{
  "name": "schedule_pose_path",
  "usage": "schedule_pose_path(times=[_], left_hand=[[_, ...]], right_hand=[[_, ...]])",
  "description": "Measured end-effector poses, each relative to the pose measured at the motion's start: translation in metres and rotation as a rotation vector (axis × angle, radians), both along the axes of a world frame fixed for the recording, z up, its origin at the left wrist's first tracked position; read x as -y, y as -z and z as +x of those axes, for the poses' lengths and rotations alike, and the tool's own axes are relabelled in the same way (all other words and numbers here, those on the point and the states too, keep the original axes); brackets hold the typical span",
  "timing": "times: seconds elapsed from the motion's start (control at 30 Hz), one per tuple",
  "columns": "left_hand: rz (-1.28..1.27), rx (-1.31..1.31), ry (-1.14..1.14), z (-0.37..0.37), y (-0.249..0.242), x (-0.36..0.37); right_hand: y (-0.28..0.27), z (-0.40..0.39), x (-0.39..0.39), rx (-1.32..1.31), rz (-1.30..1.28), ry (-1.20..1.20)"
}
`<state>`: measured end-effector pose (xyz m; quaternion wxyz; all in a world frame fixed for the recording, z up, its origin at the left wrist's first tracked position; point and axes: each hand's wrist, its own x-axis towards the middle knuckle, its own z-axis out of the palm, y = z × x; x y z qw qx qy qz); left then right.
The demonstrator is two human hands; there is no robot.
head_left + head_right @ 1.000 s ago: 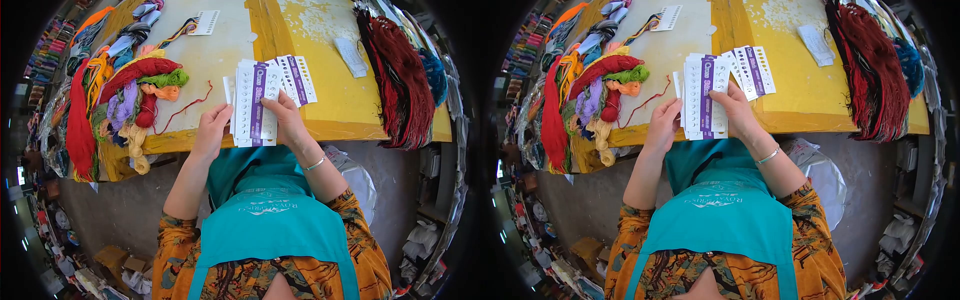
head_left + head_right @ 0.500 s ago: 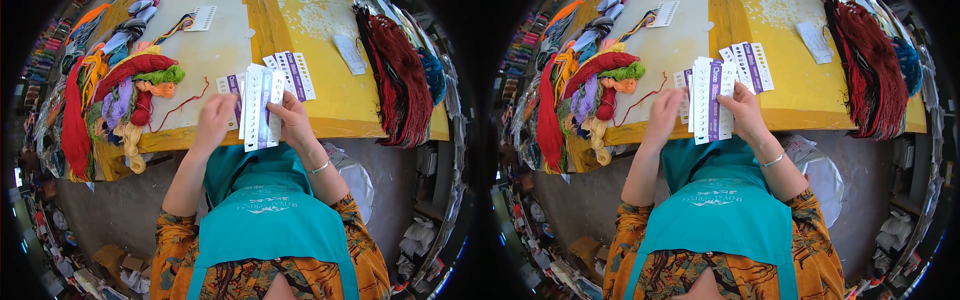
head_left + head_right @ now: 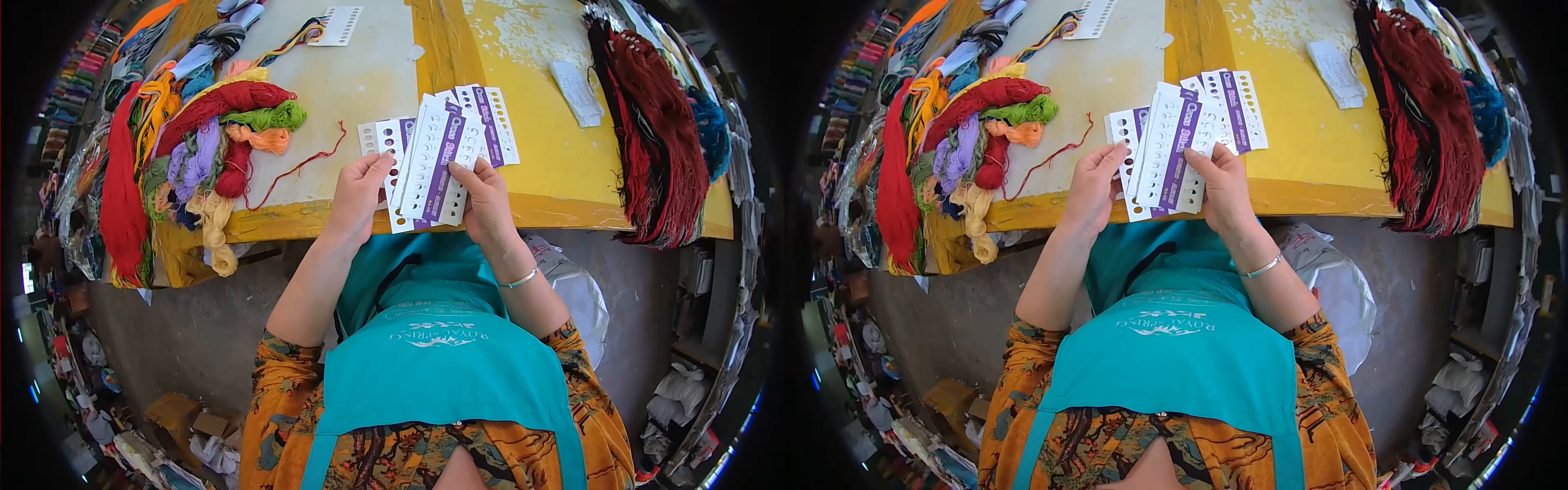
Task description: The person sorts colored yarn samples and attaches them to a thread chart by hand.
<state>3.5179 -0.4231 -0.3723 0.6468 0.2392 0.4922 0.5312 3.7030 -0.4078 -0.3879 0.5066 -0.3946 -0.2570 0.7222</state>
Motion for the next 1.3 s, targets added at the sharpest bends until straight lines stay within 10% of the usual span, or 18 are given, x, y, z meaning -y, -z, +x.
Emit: schedule_pose_path(times=[0.17, 0.27, 0.4, 0.6, 1.0, 1.13, 1.3], left_hand=[[0.083, -0.288, -0.049, -0.017, 0.017, -0.024], [0.536, -1.451, -0.199, -0.017, 0.029, -0.032], [0.414, -0.646, 0.155, -0.007, 0.012, -0.018], [0.139, -0.244, 0.028, 0.008, 0.000, -0.011], [0.105, -0.343, 0.015, -0.011, 0.007, -0.018], [0.427, -1.387, -0.112, -0.014, 0.018, -0.014], [0.328, -0.536, 0.184, 0.006, 0.011, -0.005]], right_hand=[[-0.005, 0.008, -0.006, 0.006, -0.017, 0.032], [-0.006, 0.011, -0.006, 0.022, 0.007, -0.021], [-0.007, 0.009, -0.003, 0.023, -0.001, -0.033], [-0.005, 0.004, -0.003, 0.016, -0.001, 0.025], [0.002, 0.015, -0.010, -0.043, -0.016, 0.082], [0.001, 0.020, -0.011, -0.051, -0.013, 0.071], [-0.001, 0.010, -0.006, -0.019, -0.032, 0.051]])
